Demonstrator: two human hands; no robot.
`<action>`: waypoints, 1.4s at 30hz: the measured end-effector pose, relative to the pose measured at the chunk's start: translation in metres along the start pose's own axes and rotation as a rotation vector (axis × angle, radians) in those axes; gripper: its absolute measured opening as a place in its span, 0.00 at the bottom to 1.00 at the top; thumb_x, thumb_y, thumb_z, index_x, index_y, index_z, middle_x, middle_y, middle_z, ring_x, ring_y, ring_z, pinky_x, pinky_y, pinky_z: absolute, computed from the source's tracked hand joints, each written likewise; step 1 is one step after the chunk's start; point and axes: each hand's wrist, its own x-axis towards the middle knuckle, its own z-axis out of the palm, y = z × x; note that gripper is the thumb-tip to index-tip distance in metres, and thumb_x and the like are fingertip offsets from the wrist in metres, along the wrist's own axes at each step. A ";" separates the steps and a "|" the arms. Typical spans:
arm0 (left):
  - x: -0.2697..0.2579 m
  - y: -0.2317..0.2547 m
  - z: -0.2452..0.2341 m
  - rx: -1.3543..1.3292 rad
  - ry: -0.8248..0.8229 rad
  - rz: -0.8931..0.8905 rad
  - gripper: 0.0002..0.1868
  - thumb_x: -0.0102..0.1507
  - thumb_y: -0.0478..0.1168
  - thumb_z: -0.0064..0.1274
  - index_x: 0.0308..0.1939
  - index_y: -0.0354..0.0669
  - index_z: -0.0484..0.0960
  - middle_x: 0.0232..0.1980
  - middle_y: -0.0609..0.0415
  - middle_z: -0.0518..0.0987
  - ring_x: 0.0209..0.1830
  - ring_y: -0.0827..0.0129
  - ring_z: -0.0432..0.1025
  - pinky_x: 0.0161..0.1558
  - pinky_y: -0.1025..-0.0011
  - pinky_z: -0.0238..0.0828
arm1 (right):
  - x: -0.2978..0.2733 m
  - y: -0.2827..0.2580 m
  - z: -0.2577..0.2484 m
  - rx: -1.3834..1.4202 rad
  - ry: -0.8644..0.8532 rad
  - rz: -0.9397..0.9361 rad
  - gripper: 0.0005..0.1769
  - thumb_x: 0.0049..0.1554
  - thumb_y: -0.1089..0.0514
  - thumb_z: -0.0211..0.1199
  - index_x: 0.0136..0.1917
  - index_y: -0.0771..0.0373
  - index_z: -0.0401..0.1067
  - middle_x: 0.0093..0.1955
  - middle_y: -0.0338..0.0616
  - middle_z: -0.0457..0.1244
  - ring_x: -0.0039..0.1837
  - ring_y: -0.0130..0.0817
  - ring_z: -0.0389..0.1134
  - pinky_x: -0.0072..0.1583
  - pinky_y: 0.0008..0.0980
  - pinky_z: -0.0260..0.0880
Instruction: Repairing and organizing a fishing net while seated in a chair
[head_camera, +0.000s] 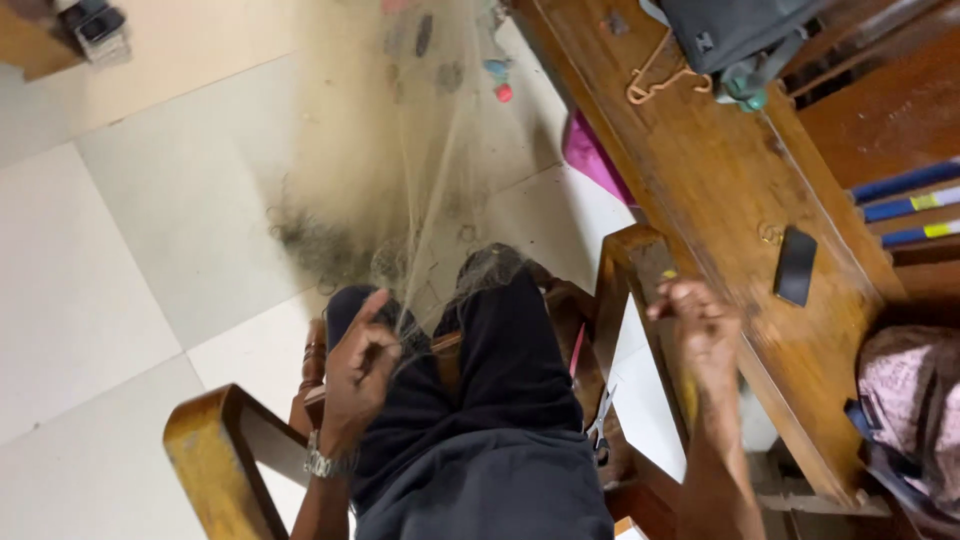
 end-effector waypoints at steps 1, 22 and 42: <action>-0.004 -0.001 0.002 -0.027 0.028 -0.069 0.07 0.61 0.32 0.43 0.27 0.44 0.68 0.35 0.55 0.73 0.67 0.54 0.58 0.61 0.58 0.55 | 0.003 -0.006 -0.013 0.061 0.004 0.112 0.13 0.64 0.55 0.48 0.43 0.63 0.68 0.45 0.47 0.65 0.37 0.30 0.68 0.41 0.24 0.74; 0.031 0.106 0.006 -0.166 0.039 0.205 0.15 0.63 0.38 0.49 0.52 0.36 0.71 0.71 0.46 0.55 0.36 0.66 0.75 0.45 0.69 0.77 | 0.025 -0.046 0.072 -0.211 -0.263 -0.118 0.25 0.51 0.59 0.61 0.62 0.59 0.63 0.60 0.49 0.58 0.62 0.40 0.60 0.63 0.36 0.61; 0.021 0.101 -0.090 -0.461 0.401 0.561 0.49 0.50 0.20 0.41 0.72 0.60 0.54 0.81 0.55 0.40 0.68 0.40 0.57 0.64 0.47 0.64 | 0.050 -0.025 0.088 -0.048 0.134 -0.454 0.04 0.60 0.69 0.47 0.46 0.64 0.61 0.39 0.43 0.58 0.41 0.34 0.61 0.46 0.31 0.63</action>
